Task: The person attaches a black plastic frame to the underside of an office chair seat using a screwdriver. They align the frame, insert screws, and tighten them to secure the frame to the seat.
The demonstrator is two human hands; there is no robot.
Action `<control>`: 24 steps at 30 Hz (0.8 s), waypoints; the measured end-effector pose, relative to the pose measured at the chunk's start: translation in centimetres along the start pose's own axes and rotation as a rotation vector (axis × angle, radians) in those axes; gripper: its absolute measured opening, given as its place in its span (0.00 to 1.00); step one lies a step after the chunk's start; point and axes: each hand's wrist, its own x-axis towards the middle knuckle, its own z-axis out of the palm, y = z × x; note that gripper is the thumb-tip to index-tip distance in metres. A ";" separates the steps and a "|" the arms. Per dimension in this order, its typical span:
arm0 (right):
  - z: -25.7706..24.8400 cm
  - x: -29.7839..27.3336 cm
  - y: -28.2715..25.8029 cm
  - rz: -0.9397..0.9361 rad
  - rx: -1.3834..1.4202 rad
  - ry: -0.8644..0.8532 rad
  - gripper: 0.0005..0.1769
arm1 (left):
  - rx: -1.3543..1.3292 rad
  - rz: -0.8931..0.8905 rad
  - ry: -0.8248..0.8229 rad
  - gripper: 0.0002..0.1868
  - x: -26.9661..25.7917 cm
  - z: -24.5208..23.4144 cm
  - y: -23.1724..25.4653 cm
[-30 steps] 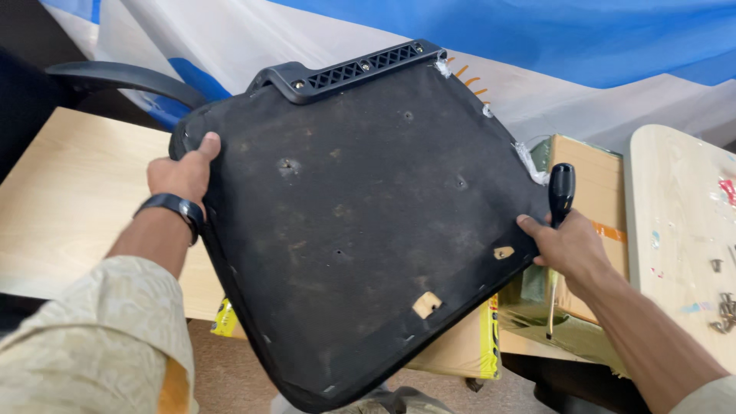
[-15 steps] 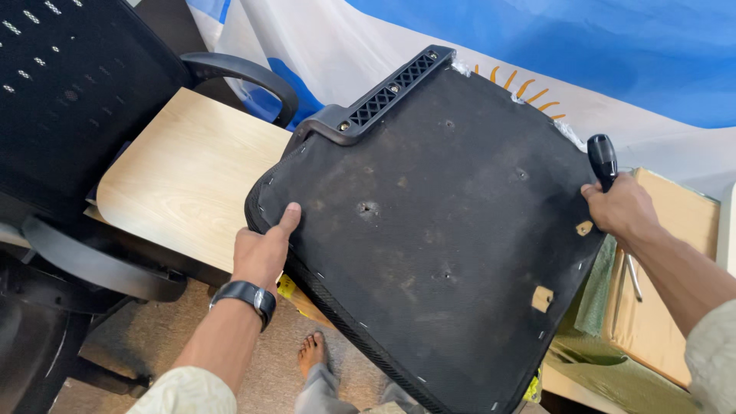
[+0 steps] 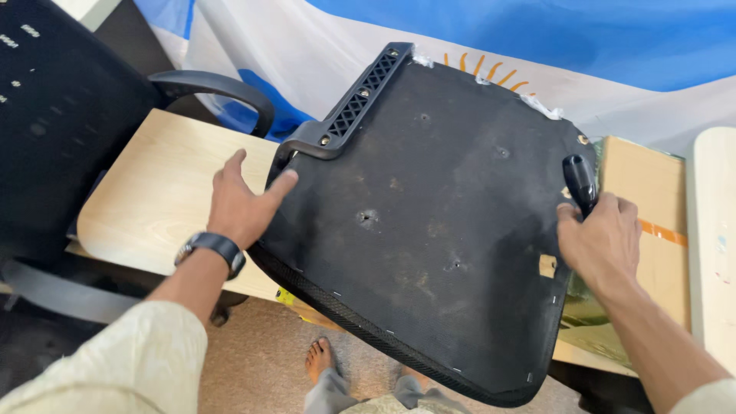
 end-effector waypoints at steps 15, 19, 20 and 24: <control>-4.5 -7.3 -6.2 0.599 0.241 -0.444 0.32 | -0.143 0.048 -0.397 0.52 6.6 2.8 0.2; -2.6 -4.5 -4.8 0.522 0.286 -0.462 0.25 | -0.148 -0.051 -0.267 0.53 2.5 1.5 -1.0; -2.0 -3.6 -4.4 0.485 0.267 -0.464 0.26 | -0.169 -0.062 -0.227 0.53 1.2 1.1 -1.2; 0.4 0.7 -3.0 0.369 0.175 -0.531 0.30 | -0.212 -0.107 -0.098 0.51 -4.0 0.0 -2.0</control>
